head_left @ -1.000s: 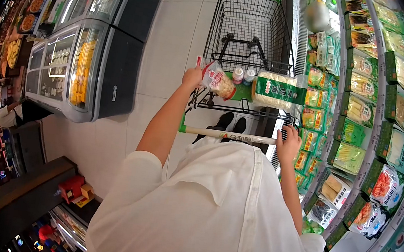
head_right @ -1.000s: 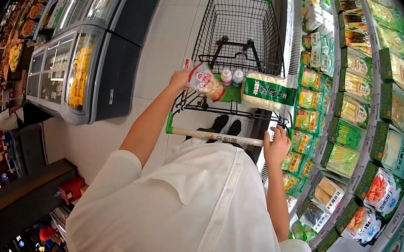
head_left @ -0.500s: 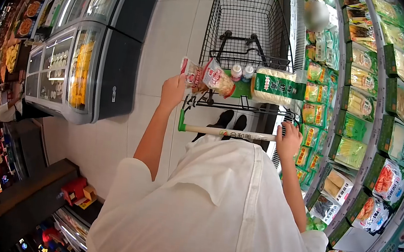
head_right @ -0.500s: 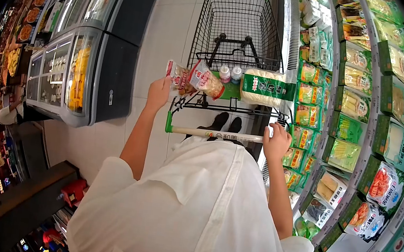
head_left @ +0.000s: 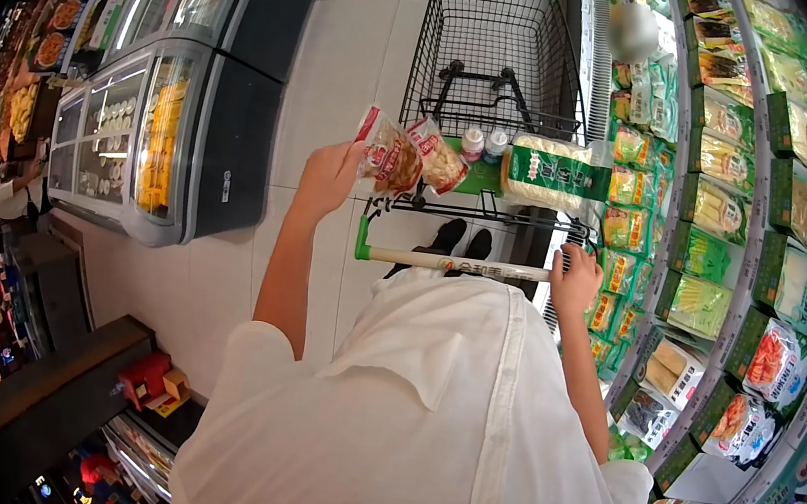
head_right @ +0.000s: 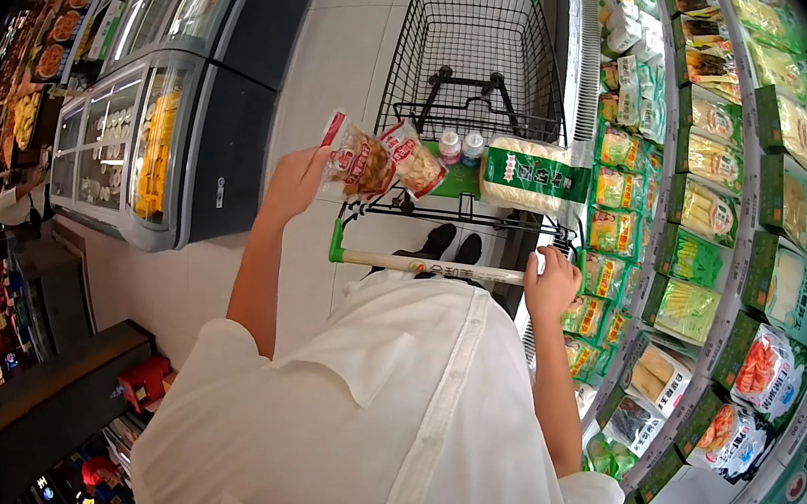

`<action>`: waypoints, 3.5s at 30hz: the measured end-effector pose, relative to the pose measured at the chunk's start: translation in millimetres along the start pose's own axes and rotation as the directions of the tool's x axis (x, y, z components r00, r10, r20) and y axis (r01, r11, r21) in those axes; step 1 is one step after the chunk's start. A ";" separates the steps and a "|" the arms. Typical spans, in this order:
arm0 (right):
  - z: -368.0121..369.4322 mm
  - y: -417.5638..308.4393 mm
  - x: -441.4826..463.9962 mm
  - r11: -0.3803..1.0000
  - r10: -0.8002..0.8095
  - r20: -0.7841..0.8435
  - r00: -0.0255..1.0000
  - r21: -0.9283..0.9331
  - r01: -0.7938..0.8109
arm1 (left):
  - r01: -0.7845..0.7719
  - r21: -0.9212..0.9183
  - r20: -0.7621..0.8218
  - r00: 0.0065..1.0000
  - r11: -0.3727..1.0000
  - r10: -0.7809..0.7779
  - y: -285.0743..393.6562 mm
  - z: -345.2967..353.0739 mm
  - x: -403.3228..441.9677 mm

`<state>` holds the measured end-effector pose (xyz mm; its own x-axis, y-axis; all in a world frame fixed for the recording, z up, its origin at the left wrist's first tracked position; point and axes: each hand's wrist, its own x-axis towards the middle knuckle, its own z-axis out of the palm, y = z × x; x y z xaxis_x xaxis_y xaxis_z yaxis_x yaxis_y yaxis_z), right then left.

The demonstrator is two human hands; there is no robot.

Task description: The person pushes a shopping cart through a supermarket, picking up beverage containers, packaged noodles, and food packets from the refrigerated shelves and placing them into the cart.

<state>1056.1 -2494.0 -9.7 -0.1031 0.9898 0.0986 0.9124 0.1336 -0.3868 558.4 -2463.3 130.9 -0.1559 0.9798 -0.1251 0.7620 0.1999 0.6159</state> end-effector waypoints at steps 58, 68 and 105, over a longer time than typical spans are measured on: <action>30.2 -72.8 386.1 0.944 -0.147 0.778 0.611 -0.074 0.322 | 0.154 0.262 -0.047 0.988 0.953 -0.147 -27.6 80.7 239.6; 77.4 -103.6 562.9 0.958 -0.090 0.816 0.571 -0.086 0.274 | 0.122 0.319 0.105 0.981 0.940 -0.163 -42.7 35.1 432.3; 173.0 -150.7 1223.3 0.942 -0.076 0.765 0.640 -0.155 0.297 | 0.140 0.281 0.023 0.988 0.949 -0.152 -35.9 -41.4 1087.5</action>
<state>723.9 -1294.7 10.6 -0.4385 0.6615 -0.6084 0.8903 0.4124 -0.1933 335.5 -1405.0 5.0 -0.2556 0.9377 -0.2352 0.8784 0.3268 0.3487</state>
